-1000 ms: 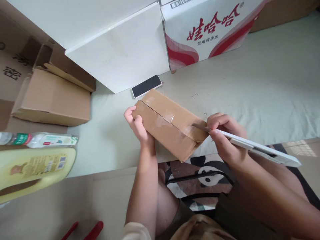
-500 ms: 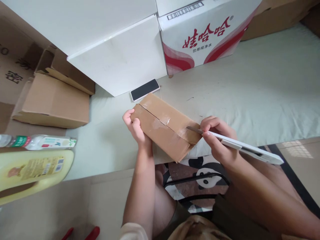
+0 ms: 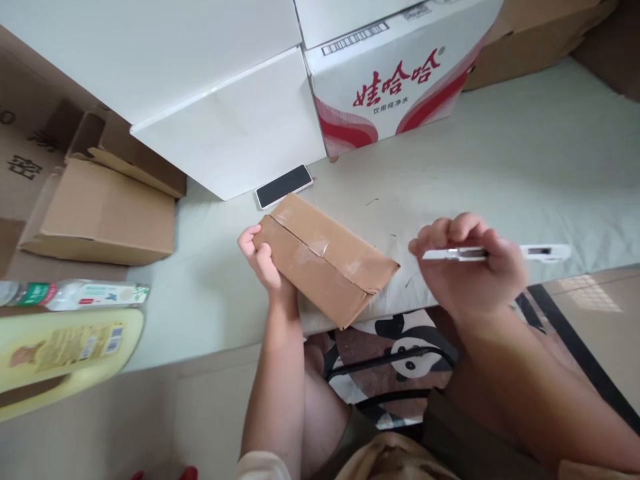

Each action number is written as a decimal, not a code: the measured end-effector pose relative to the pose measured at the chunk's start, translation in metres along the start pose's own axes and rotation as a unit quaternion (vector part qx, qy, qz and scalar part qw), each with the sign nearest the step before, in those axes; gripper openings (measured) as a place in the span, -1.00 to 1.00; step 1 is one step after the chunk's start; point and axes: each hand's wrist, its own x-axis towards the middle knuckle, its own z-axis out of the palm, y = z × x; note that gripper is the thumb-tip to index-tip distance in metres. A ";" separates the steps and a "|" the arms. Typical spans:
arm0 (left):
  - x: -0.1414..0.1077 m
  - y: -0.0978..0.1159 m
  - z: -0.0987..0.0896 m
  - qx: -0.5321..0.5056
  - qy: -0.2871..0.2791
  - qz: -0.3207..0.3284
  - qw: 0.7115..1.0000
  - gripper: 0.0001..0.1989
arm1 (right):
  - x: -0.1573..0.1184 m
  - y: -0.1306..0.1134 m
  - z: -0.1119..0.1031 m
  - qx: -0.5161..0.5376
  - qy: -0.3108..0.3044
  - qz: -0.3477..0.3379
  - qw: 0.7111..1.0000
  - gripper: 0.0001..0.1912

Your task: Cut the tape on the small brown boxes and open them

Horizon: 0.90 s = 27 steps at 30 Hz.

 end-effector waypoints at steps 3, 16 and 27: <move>0.001 -0.001 -0.001 -0.009 0.002 0.000 1.000 -0.72 | 0.011 -0.001 -0.014 -0.043 0.087 0.038 0.995 -0.83; 0.001 -0.002 -0.005 -0.028 -0.022 -0.029 0.999 -0.68 | 0.005 0.027 -0.007 -0.726 -0.224 0.187 0.623 -0.74; -0.001 -0.002 -0.006 -0.031 -0.028 -0.016 0.999 -0.66 | -0.002 0.038 -0.017 -0.739 -0.093 -0.019 0.667 -0.66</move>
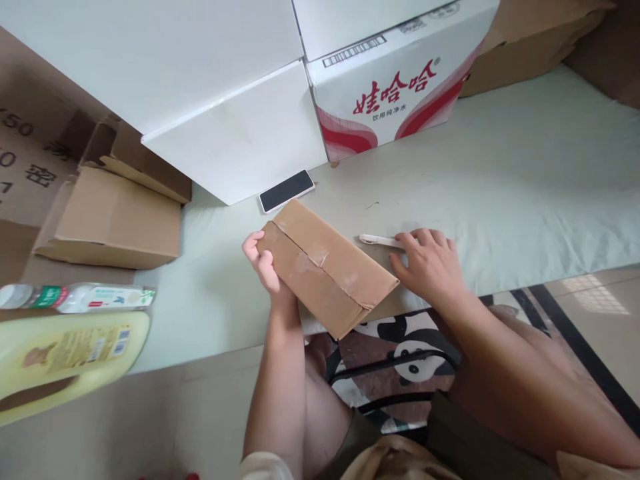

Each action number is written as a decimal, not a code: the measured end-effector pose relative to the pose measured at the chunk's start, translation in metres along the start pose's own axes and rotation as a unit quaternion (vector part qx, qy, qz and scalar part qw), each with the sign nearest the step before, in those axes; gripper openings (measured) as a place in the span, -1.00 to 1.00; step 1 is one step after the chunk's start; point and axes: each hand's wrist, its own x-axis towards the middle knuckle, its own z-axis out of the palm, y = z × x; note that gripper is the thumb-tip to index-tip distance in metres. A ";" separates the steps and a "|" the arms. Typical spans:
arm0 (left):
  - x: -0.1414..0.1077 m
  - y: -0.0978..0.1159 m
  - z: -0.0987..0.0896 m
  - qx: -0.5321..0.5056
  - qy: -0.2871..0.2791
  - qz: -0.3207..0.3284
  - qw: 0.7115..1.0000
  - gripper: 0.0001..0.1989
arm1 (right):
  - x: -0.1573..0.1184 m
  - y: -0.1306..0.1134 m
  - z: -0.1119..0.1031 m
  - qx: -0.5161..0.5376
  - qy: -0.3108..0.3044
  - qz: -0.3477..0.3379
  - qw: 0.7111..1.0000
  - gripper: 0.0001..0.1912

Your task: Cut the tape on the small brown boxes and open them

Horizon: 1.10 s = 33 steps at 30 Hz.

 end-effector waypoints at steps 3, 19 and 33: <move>-0.001 -0.002 -0.002 -0.009 0.007 0.008 1.000 -0.67 | 0.000 -0.002 -0.002 0.032 0.053 -0.023 0.998 -0.65; 0.005 0.004 0.001 -0.036 0.007 0.019 0.999 -0.70 | 0.003 -0.012 -0.008 0.241 -0.241 0.018 0.940 -0.49; 0.007 0.006 -0.002 -0.026 0.006 0.018 0.999 -0.70 | 0.000 -0.016 -0.012 0.343 -0.255 -0.009 0.904 -0.51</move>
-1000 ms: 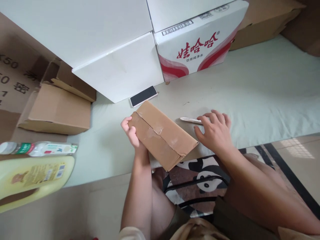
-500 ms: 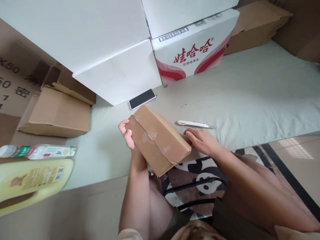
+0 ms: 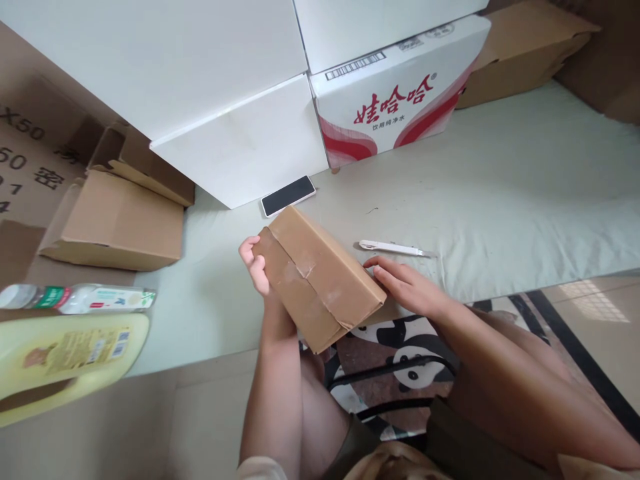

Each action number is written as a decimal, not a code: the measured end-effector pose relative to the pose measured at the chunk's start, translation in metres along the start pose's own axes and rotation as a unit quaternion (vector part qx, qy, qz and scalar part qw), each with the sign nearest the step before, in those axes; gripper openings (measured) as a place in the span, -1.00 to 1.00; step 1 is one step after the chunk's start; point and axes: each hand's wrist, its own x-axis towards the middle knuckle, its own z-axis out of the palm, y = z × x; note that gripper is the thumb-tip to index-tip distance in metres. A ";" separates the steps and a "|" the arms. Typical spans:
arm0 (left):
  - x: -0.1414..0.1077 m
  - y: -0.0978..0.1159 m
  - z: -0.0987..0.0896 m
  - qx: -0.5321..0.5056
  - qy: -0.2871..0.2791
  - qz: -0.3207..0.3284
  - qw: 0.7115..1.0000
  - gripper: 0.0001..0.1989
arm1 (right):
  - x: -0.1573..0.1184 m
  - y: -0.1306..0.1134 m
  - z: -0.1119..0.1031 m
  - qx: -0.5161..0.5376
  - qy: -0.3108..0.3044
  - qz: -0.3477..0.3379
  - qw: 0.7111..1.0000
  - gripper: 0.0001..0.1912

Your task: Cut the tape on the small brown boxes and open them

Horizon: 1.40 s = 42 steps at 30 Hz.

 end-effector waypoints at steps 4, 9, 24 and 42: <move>0.000 -0.002 -0.001 0.015 -0.010 0.008 1.000 -0.67 | -0.001 0.000 0.000 -0.005 -0.001 -0.008 1.000 -0.53; 0.002 -0.004 -0.001 0.012 -0.012 -0.009 1.000 -0.69 | -0.002 -0.003 0.000 -0.035 -0.007 0.003 0.999 -0.51; -0.010 -0.009 0.004 -0.047 -0.010 -0.040 0.998 -0.69 | 0.000 -0.003 0.001 -0.091 -0.007 0.043 0.995 -0.54; -0.010 0.002 0.022 -0.049 0.022 -0.048 0.997 -0.72 | -0.002 -0.002 0.007 -0.120 -0.016 0.045 0.992 -0.52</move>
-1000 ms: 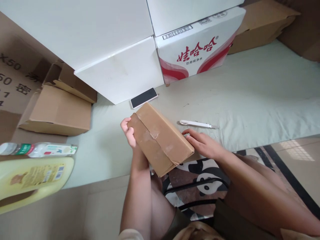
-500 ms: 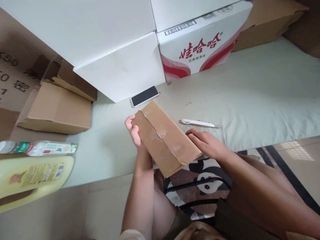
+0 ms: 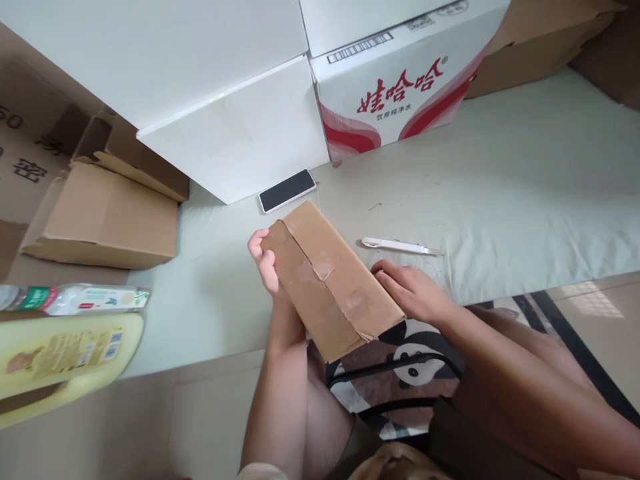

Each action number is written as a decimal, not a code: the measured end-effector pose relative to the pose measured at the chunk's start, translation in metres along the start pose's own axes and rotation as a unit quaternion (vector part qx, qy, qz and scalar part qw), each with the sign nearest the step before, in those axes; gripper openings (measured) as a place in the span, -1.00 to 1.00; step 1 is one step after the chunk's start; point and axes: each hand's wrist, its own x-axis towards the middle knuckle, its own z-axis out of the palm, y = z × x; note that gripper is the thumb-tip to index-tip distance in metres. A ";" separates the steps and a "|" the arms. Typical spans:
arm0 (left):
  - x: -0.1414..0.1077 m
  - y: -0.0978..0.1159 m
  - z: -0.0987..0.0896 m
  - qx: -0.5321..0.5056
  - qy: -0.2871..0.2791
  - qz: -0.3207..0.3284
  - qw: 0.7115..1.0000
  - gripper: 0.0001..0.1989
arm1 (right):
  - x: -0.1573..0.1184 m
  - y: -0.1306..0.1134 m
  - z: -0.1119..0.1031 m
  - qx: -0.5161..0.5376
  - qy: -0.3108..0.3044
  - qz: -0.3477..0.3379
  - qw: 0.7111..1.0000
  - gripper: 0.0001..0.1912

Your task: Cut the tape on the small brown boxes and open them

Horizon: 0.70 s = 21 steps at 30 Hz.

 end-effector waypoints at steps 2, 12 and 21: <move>-0.001 0.000 0.002 0.006 -0.004 -0.003 1.000 -0.71 | 0.000 0.000 -0.001 0.002 -0.002 0.002 1.000 -0.53; -0.002 -0.001 0.001 0.008 -0.010 -0.003 1.000 -0.72 | 0.000 -0.001 -0.002 0.000 -0.012 0.011 1.000 -0.54; 0.000 -0.006 -0.005 0.018 -0.019 0.001 1.000 -0.70 | 0.001 -0.002 -0.001 -0.003 -0.010 0.016 1.000 -0.55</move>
